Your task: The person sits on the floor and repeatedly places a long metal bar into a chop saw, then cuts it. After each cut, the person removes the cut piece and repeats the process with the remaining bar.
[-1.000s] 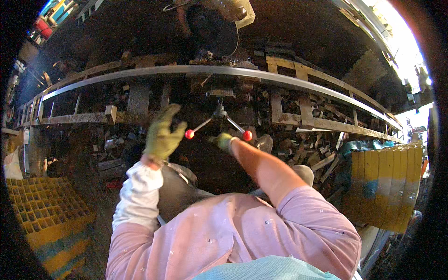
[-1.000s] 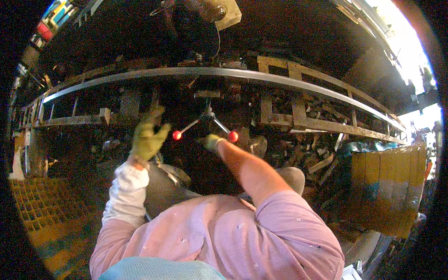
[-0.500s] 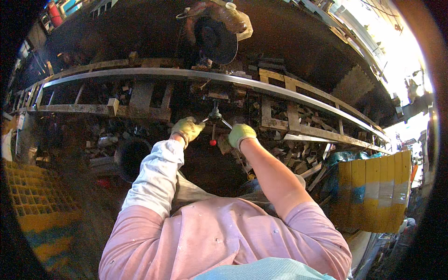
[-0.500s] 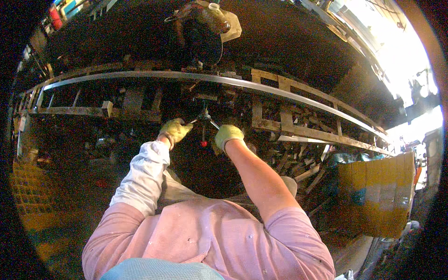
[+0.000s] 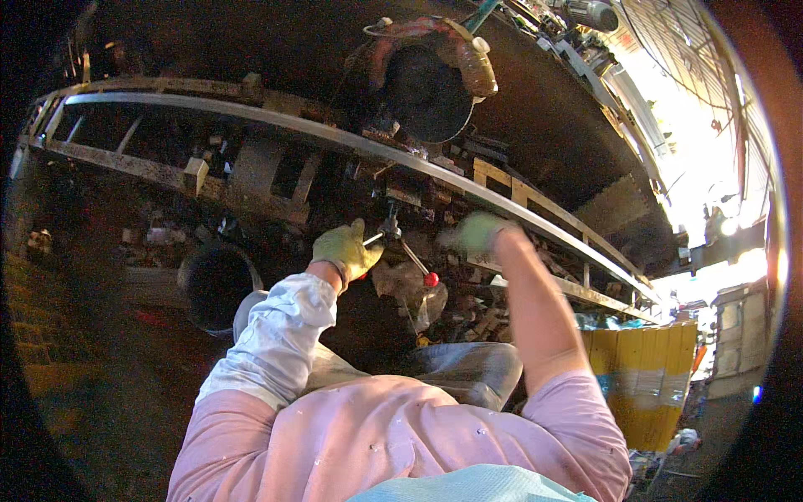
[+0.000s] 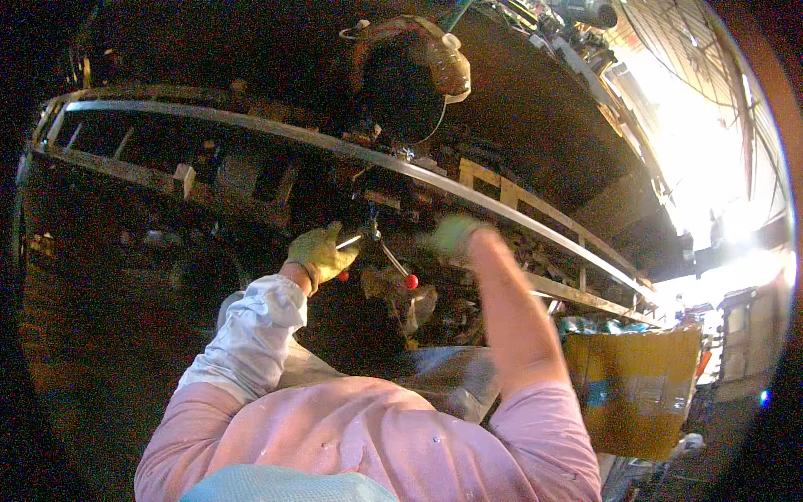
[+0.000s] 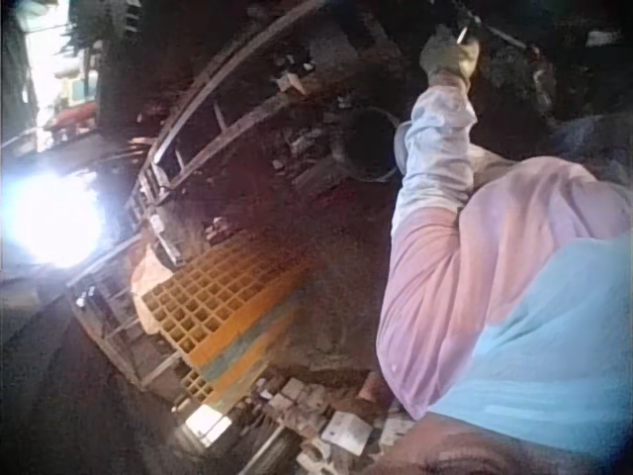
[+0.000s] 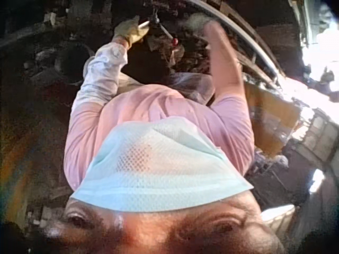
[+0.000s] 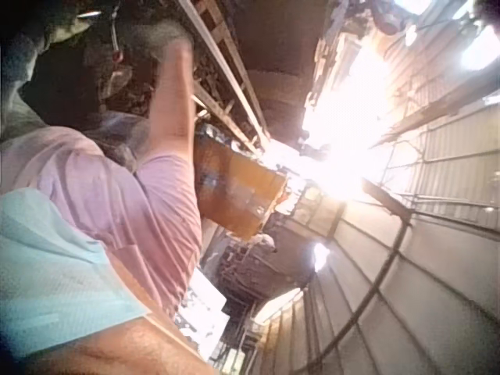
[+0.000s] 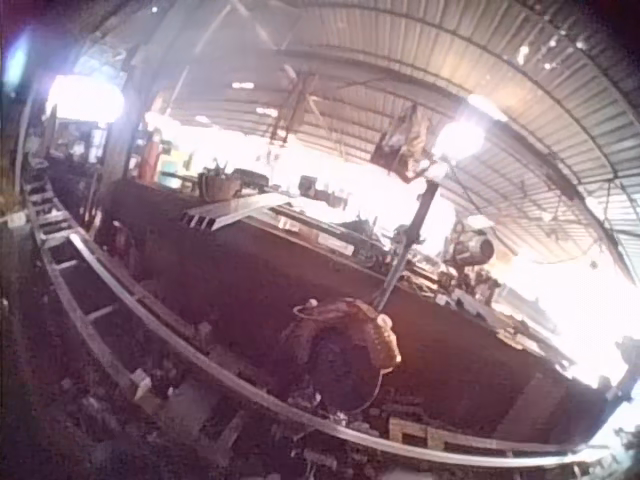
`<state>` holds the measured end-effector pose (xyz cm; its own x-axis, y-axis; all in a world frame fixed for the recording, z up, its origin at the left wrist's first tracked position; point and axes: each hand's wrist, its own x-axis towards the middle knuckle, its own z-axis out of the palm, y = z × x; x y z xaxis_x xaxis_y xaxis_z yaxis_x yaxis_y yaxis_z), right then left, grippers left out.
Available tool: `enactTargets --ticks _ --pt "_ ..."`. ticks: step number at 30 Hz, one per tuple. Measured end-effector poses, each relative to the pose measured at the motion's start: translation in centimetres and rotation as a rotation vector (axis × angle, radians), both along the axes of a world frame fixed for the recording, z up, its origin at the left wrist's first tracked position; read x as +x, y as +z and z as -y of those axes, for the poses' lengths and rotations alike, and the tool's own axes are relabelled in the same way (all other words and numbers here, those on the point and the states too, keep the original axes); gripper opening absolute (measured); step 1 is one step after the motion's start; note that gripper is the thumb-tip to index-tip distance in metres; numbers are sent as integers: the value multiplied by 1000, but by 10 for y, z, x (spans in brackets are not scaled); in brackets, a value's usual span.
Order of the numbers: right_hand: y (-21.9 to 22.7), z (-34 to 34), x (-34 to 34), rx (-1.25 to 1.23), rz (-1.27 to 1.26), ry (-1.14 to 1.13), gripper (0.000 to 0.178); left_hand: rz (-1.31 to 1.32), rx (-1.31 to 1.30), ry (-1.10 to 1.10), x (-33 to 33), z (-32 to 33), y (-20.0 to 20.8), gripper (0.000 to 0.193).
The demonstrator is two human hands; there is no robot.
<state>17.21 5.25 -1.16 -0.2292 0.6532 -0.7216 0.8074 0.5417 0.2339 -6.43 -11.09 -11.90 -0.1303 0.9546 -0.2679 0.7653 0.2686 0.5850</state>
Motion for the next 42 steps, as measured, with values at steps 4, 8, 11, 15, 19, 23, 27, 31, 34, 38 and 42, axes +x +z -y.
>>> enactTargets --ticks 4,8,11,15,19,23,27,31,34,38,42 --pt "184 -95 -10 506 -804 256 45 29 -98 -96 2 -16 9 65" --pt "320 -168 -58 686 -1405 302 40 47 -174 -198 4 -29 17 59" --pt "340 -228 -90 754 -1296 217 38 49 -222 -231 0 -35 13 56" --pt "312 -286 -113 772 -998 120 36 84 -273 -255 -4 -40 11 56" --pt "284 -321 -126 785 -814 112 34 174 -277 -307 -11 -41 10 57" --pt "271 -344 -96 803 -754 71 32 235 -71 -398 -8 -34 -12 56" --pt "262 -361 -81 796 -786 32 31 233 -193 -425 -15 -42 2 57" --pt "264 -360 -76 790 -848 10 30 184 -241 -398 -14 -44 2 60" --pt "278 -354 -63 769 -944 -5 30 167 -229 -388 -10 -45 -1 62" --pt "308 -346 -65 642 -1223 3 30 148 -282 -344 -17 -41 16 61" --pt "365 -305 -57 375 -1599 21 30 139 -216 -406 -15 -40 5 63"
